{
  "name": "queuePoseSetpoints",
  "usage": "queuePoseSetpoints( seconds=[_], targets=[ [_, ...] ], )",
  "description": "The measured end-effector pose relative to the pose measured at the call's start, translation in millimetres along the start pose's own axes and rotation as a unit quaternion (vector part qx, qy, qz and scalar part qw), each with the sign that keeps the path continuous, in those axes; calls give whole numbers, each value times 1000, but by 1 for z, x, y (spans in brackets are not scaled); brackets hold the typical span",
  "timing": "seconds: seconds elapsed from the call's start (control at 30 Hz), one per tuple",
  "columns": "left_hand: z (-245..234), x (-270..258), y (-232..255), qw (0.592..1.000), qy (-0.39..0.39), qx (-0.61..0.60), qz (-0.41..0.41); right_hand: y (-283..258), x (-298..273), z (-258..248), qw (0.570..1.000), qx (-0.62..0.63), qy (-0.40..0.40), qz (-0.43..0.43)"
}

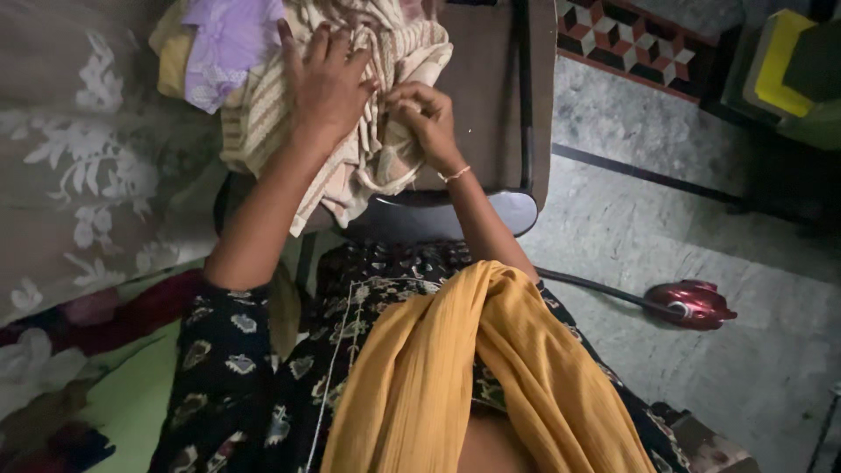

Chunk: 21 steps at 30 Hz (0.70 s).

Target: The person vacuums the floor around furniture and then sits on the floor to fold laundry and bedding.

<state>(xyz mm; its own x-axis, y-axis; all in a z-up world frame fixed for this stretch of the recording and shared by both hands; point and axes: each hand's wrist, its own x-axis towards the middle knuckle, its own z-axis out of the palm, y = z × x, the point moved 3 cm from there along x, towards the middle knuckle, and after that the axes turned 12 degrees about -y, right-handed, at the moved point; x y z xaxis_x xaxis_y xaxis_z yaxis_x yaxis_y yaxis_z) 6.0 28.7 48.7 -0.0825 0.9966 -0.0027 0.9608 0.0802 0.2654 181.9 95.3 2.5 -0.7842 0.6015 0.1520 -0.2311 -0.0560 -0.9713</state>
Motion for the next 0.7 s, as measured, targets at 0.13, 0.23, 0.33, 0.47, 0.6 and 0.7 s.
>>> queuePoseSetpoints(
  seconds=[0.13,0.23,0.33,0.47,0.6,0.7],
  targets=[
    [-5,33,27,995,94,28,30,16,-8,2,1000,7,-8,-6],
    [14,73,45,997,-19,31,69,28,-18,1,999,40,20,7],
    [36,107,28,976,-195,95,-20,36,-52,-23,985,-76,149,32],
    [41,135,4,953,-262,138,-63,47,-138,-65,971,-5,237,-36],
    [53,129,3,957,-262,120,-47,59,-249,-111,904,114,412,26],
    [49,120,-5,966,-236,98,-38,44,-315,-120,871,70,485,18]
  ],
)
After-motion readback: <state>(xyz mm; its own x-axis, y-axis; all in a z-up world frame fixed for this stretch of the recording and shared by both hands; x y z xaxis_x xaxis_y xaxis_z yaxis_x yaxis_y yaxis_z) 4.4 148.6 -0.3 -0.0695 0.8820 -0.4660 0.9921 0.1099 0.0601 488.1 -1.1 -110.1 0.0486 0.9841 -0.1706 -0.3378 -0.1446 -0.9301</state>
